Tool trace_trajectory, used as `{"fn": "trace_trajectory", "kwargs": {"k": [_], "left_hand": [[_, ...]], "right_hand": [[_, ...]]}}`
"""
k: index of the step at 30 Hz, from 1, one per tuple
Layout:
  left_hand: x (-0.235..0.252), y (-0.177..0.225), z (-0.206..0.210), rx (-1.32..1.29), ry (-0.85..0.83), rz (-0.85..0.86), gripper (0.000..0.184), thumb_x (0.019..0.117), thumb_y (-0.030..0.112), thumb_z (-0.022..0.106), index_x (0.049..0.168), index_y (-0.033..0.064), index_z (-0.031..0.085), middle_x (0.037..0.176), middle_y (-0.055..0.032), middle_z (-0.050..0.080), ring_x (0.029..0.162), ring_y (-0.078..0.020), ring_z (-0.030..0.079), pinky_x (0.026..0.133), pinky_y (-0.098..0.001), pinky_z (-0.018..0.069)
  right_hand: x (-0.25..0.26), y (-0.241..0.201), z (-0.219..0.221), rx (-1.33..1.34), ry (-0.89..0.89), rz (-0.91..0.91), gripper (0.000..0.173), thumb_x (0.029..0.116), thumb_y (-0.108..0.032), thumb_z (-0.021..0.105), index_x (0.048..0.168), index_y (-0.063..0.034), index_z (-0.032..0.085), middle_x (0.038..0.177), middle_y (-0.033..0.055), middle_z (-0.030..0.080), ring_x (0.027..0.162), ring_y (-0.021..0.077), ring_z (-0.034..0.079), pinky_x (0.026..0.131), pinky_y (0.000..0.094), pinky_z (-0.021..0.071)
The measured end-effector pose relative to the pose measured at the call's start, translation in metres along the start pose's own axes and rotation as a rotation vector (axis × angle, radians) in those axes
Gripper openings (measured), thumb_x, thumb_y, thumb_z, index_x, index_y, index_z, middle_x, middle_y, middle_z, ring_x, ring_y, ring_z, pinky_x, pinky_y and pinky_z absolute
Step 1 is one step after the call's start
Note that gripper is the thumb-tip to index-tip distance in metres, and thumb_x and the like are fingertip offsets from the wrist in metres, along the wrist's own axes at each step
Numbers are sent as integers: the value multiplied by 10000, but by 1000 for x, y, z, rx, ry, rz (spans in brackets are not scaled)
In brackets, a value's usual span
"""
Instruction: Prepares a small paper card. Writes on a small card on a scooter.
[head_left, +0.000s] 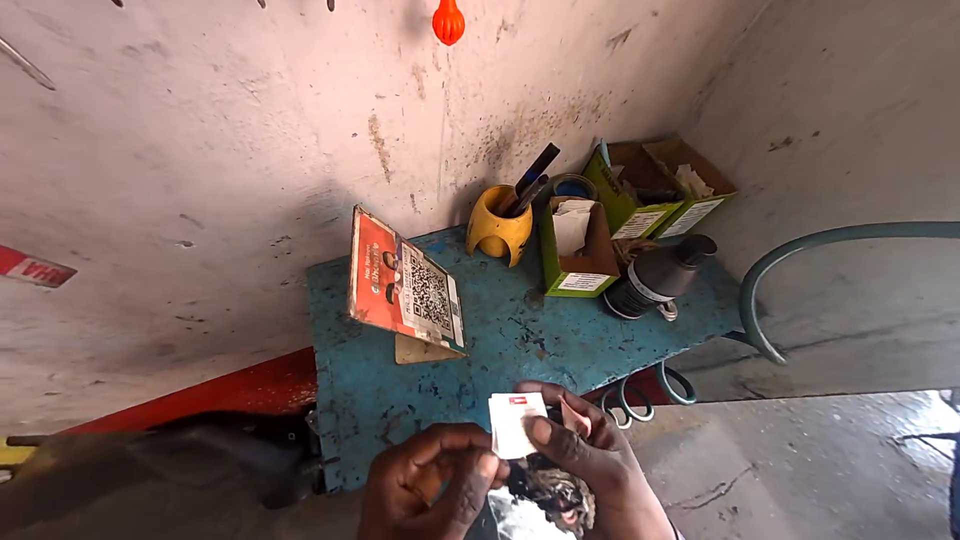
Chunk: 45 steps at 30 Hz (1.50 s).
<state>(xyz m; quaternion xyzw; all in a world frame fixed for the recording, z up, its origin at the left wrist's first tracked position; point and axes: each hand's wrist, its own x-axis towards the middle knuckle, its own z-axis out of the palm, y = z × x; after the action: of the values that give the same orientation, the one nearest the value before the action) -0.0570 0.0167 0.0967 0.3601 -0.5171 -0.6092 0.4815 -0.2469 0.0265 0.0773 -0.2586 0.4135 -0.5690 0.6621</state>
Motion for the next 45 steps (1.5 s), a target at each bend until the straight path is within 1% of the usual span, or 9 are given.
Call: {"fn": "trace_trajectory", "kwargs": {"k": [3, 5, 7, 10, 14, 25, 33, 40, 45], "left_hand": [[-1, -1, -1, 18, 13, 33, 96, 988, 97, 653, 1068, 84, 705, 937, 47, 751, 831, -40, 712, 777, -233, 614], [0, 0, 0, 74, 51, 48, 89, 964, 46, 651, 1042, 53, 693, 910, 39, 738, 793, -36, 698, 737, -229, 610], [1, 0, 0, 166, 81, 71, 69, 954, 37, 657, 1016, 30, 684, 880, 39, 721, 753, -15, 678, 691, -205, 600], [0, -3, -2, 271, 73, 132, 70, 959, 75, 669, 996, 18, 687, 855, 13, 713, 735, -12, 669, 667, -189, 592], [2, -1, -8, 326, -8, 171, 106, 978, 112, 665, 1016, 19, 697, 894, -10, 713, 779, -11, 667, 707, -182, 585], [4, 0, -7, 405, 3, 93, 65, 898, 69, 681, 936, 17, 687, 800, 19, 684, 702, 12, 632, 620, -152, 544], [6, 2, 3, 567, 83, 46, 75, 830, 57, 712, 899, 29, 706, 750, 41, 679, 647, 24, 617, 556, -139, 517], [6, -4, 10, 853, 202, 14, 149, 780, 176, 761, 880, 80, 706, 718, 59, 656, 601, 26, 589, 507, -149, 487], [13, -4, 11, 751, 219, -148, 145, 745, 181, 744, 806, 130, 622, 628, 97, 550, 503, 22, 495, 436, -162, 410]], "right_hand": [[1, 9, 7, -281, 39, -135, 544, 894, -190, 789, 1343, 24, 567, 1036, 76, 737, 802, 118, 714, 680, 279, 623], [0, 18, 10, -587, 80, -439, 458, 879, -203, 816, 1231, 18, 625, 1052, 49, 687, 772, 57, 641, 633, 202, 565], [-1, 19, 11, -633, -31, -617, 286, 912, -181, 790, 1148, -41, 710, 1120, 81, 691, 932, 79, 664, 779, 221, 585], [-3, 13, 14, -562, -210, -572, 314, 969, -216, 725, 1195, 1, 709, 1224, 133, 693, 1046, 112, 675, 854, 249, 593], [-2, 12, 11, -434, -222, -492, 212, 971, -163, 728, 1104, 1, 739, 1095, 90, 743, 1000, 91, 697, 859, 255, 597], [-4, 6, 5, -437, 64, -471, 60, 940, -54, 688, 948, -21, 738, 844, -18, 736, 725, 0, 663, 645, 185, 571], [-12, 6, 6, -537, 146, -501, 58, 924, -38, 700, 954, 2, 730, 824, -9, 726, 705, -5, 664, 632, 171, 578], [-14, 18, 8, -758, 199, -621, 81, 901, -106, 735, 925, -28, 741, 887, 35, 732, 782, 35, 688, 689, 186, 597], [-15, 27, 14, -802, 227, -671, 100, 921, -133, 718, 920, -33, 721, 885, 32, 716, 795, 26, 673, 687, 167, 580]]}}
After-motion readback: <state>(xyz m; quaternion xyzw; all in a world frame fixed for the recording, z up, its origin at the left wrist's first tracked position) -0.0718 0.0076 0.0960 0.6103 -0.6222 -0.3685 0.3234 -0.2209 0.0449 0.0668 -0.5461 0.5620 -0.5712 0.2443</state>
